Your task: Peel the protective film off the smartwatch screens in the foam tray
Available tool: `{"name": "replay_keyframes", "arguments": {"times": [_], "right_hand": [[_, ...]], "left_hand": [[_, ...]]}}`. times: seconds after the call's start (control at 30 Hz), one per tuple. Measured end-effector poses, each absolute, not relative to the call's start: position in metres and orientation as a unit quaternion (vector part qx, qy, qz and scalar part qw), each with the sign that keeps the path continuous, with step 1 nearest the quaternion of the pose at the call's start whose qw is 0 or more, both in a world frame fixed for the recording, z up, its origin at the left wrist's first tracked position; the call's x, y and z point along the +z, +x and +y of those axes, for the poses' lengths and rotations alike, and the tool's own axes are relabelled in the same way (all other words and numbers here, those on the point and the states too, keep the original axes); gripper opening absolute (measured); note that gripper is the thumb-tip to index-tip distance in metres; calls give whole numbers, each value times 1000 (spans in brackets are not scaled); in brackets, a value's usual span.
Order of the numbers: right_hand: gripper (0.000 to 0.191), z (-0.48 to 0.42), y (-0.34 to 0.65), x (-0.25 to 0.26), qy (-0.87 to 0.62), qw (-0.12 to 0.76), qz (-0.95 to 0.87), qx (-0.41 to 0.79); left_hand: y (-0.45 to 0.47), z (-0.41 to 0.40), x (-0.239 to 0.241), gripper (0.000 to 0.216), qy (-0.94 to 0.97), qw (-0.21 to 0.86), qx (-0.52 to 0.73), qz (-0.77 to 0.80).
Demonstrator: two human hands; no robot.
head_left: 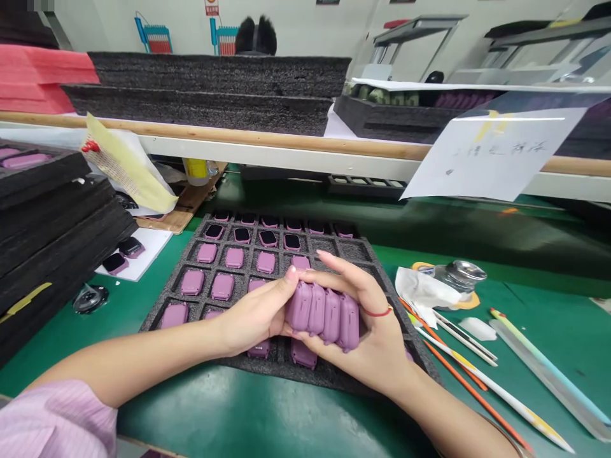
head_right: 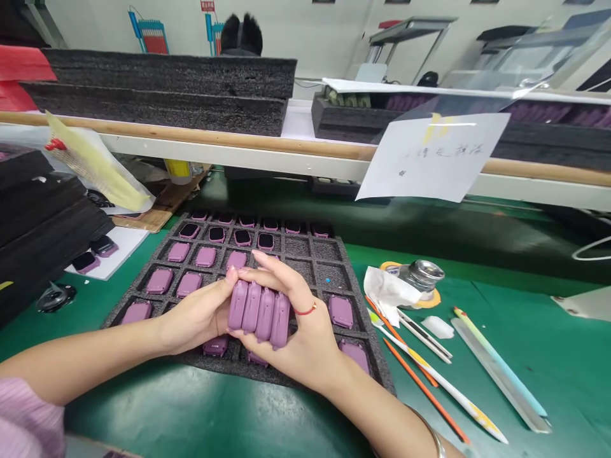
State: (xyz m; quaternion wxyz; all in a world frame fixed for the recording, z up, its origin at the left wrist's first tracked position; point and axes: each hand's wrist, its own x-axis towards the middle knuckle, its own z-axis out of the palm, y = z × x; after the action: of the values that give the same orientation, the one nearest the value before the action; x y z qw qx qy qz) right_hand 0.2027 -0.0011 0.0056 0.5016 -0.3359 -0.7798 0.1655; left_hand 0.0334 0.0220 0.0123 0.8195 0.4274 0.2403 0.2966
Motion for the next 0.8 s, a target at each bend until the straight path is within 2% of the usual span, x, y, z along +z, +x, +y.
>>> {"name": "replay_keyframes", "arguments": {"times": [0.33, 0.73, 0.8], "right_hand": [[86, 2, 205, 0, -343, 495, -780, 168], [93, 6, 200, -10, -343, 491, -781, 177], [95, 6, 201, -11, -333, 490, -786, 177]], "left_hand": [[33, 28, 4, 57, 426, 823, 304, 220], [29, 36, -10, 65, 486, 775, 318, 248], [27, 36, -7, 61, 526, 751, 321, 237]]}}
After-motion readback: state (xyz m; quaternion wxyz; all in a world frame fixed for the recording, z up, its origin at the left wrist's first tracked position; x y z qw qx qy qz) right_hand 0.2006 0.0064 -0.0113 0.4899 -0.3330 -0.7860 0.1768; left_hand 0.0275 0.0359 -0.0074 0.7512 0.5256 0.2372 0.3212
